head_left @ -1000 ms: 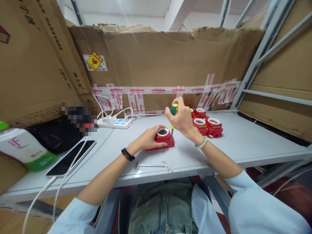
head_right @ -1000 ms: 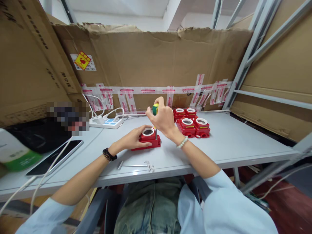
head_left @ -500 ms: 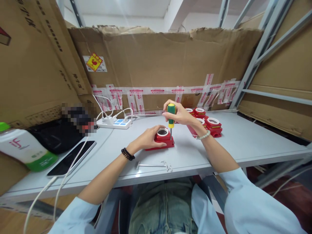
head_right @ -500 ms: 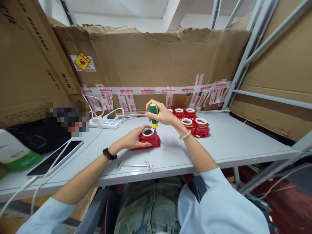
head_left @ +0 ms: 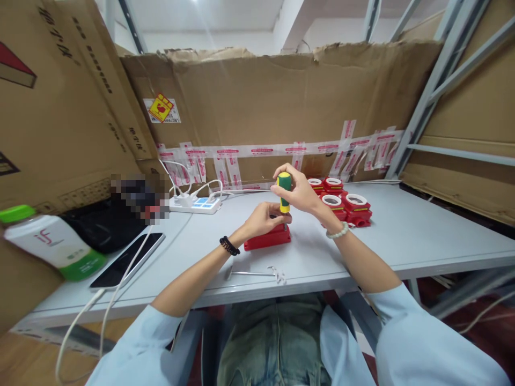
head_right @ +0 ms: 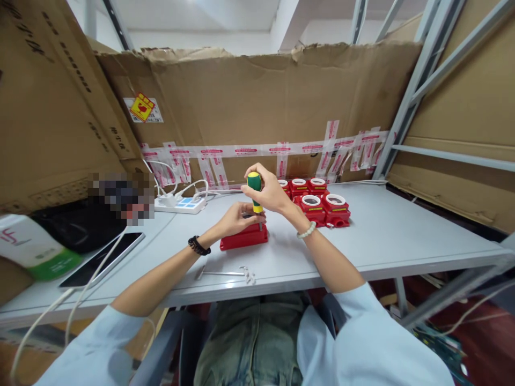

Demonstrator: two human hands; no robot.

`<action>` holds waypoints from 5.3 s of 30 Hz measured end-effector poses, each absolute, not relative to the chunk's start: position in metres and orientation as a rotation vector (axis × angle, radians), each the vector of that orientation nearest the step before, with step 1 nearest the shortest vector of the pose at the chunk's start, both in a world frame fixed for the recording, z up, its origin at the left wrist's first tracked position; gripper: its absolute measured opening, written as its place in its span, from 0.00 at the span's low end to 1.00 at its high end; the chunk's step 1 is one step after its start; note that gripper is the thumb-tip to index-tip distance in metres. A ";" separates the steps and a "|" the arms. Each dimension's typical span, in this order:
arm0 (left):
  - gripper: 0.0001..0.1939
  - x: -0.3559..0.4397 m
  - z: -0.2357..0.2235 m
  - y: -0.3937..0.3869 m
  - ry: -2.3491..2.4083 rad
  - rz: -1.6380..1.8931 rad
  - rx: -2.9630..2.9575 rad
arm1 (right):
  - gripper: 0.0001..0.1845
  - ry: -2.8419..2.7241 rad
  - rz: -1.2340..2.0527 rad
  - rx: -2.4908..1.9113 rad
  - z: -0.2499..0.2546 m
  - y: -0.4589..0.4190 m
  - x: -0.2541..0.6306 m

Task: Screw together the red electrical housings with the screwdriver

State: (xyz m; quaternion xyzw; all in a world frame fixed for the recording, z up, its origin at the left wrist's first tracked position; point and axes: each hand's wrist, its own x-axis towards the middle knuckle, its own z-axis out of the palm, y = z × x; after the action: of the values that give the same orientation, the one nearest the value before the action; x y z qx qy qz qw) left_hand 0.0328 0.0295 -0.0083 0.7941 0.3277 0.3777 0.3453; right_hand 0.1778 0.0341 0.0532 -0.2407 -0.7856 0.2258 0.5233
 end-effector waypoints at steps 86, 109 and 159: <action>0.05 -0.010 0.015 -0.028 0.917 0.524 2.730 | 0.12 -1.563 0.234 -0.744 0.056 0.021 0.195; 0.06 -0.042 -0.018 -0.057 1.057 0.354 2.611 | 0.08 -1.761 0.209 -0.808 0.049 0.027 0.192; 0.33 -0.012 -0.013 0.021 1.027 0.741 2.533 | 0.13 -1.566 0.016 -0.903 0.038 0.051 0.169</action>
State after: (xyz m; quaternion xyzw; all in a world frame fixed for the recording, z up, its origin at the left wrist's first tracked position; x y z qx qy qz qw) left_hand -0.0119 0.0211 -0.0135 0.8837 0.3583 0.2586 0.1543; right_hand 0.1687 0.0508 0.0379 -0.3923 -0.6808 0.0070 0.6185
